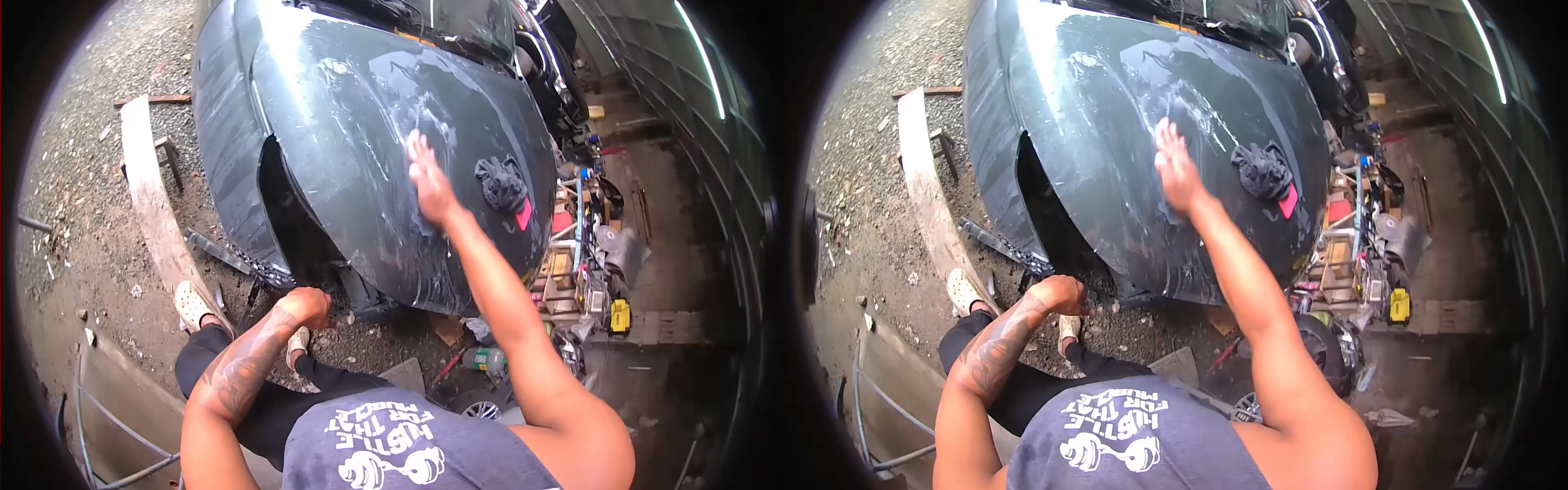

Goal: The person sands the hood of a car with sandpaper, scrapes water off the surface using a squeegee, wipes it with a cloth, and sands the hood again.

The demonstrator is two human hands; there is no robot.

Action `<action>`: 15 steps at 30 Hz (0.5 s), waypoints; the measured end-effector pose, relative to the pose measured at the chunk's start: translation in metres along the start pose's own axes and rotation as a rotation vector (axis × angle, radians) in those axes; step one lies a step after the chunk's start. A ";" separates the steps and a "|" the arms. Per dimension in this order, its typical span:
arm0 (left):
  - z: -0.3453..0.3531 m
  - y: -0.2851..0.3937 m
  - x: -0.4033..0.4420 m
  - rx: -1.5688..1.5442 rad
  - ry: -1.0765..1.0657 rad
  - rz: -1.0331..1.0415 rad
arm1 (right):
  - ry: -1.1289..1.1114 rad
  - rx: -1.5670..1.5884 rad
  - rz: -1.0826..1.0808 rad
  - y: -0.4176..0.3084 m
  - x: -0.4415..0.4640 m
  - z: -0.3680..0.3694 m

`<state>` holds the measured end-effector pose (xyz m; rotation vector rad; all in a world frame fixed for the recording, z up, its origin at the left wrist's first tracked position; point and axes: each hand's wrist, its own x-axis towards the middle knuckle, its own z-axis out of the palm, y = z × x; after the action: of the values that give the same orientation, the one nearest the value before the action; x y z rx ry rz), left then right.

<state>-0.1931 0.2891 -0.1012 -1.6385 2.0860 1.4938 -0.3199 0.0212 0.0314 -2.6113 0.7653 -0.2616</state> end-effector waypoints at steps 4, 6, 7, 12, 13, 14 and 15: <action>-0.005 -0.011 -0.019 0.000 -0.006 -0.024 | -0.013 0.035 0.004 -0.004 -0.032 0.004; -0.001 -0.018 -0.006 0.015 0.015 -0.031 | -0.003 -0.068 0.017 0.025 0.030 -0.010; 0.002 -0.019 -0.002 0.030 0.020 -0.025 | -0.013 -0.103 0.016 0.034 0.056 -0.016; -0.008 -0.008 -0.003 -0.023 -0.018 -0.005 | -0.005 0.062 -0.009 -0.001 -0.027 0.002; -0.003 -0.013 0.000 -0.019 -0.025 0.032 | -0.044 0.132 0.032 -0.011 -0.057 0.004; -0.001 -0.015 0.001 -0.019 -0.028 0.066 | -0.066 0.093 0.059 -0.012 -0.065 0.005; -0.003 -0.014 0.001 0.015 -0.051 0.010 | -0.082 0.056 0.089 -0.010 -0.067 0.007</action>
<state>-0.1816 0.2870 -0.1089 -1.5707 2.0766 1.5028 -0.3688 0.0680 0.0252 -2.5111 0.8312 -0.1469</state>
